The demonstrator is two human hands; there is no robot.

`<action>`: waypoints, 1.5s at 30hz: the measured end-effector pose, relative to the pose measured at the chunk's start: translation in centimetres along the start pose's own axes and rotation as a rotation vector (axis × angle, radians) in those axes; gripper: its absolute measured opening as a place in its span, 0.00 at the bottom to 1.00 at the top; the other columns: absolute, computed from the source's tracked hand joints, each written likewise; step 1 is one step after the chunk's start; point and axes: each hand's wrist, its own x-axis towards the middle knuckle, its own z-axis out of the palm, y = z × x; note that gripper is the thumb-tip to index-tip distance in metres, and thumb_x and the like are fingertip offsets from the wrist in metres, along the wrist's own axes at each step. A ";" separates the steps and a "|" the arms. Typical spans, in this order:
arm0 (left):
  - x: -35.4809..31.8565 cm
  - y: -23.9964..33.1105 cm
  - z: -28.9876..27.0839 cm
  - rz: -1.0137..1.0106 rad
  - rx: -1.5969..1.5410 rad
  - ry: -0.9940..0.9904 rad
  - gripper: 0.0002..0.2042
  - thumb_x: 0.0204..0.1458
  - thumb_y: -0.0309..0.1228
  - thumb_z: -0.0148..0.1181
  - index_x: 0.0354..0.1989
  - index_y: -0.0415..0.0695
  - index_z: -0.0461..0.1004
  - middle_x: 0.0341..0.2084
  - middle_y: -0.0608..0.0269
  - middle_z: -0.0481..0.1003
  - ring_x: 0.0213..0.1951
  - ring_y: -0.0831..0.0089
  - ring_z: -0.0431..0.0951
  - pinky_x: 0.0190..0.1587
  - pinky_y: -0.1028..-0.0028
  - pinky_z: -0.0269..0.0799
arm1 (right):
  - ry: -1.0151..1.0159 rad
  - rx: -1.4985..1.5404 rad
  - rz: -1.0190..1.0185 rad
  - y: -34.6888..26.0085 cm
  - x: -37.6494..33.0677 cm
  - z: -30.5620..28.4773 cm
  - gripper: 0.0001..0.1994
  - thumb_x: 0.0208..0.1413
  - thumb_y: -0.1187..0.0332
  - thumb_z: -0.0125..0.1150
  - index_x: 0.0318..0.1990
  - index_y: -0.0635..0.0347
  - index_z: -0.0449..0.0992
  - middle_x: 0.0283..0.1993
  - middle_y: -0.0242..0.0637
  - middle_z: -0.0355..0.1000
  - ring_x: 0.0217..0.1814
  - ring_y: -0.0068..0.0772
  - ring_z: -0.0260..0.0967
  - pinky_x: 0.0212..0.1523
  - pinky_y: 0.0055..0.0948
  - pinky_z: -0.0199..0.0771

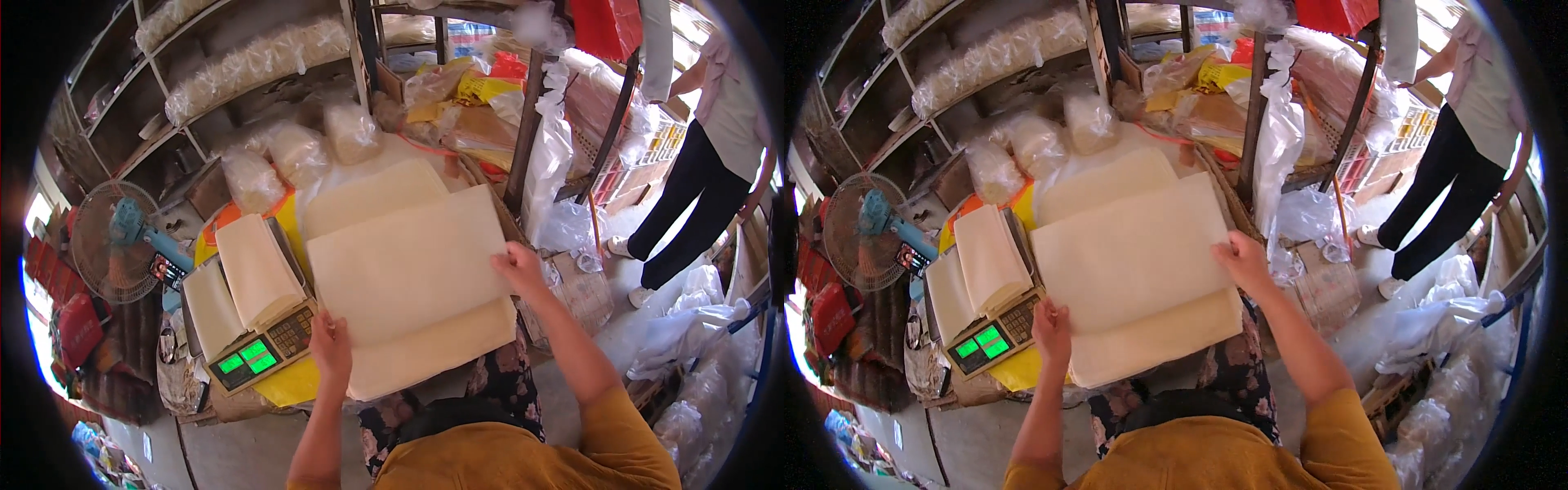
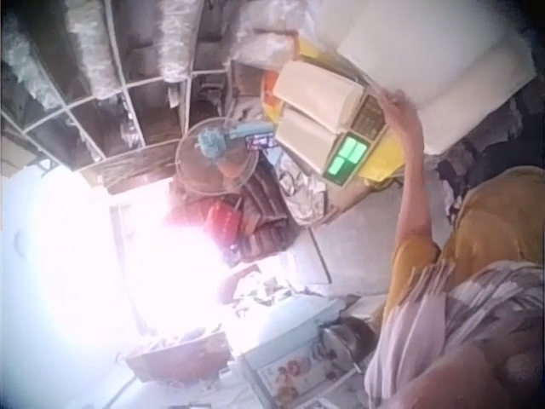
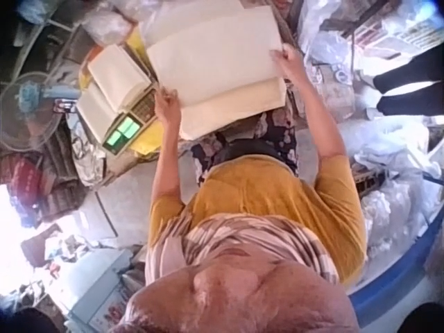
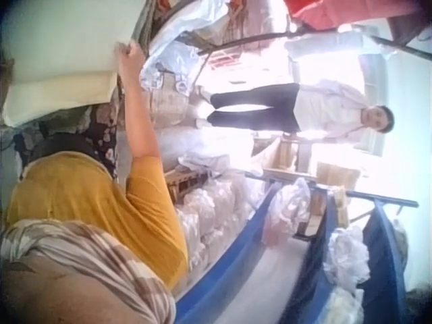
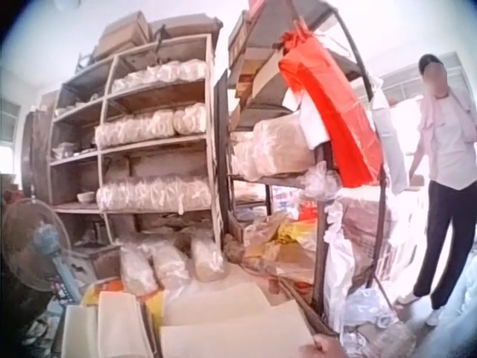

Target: The person folds large, thin, off-white sheets on a digital scale, stacks them, and places them into a clear plastic bag. The person repeats this process multiple times, handling the sheets and bags by hand.

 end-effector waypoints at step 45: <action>-2.6 -2.0 -0.6 0.123 0.159 -0.167 0.28 0.46 0.40 0.60 0.57 0.45 0.64 0.49 0.50 0.69 0.55 0.57 0.65 0.60 0.54 0.49 | -0.382 -0.146 0.090 -0.9 -4.8 3.6 0.18 0.48 0.65 0.63 0.46 0.62 0.74 0.34 0.36 0.75 0.35 0.20 0.71 0.39 0.21 0.70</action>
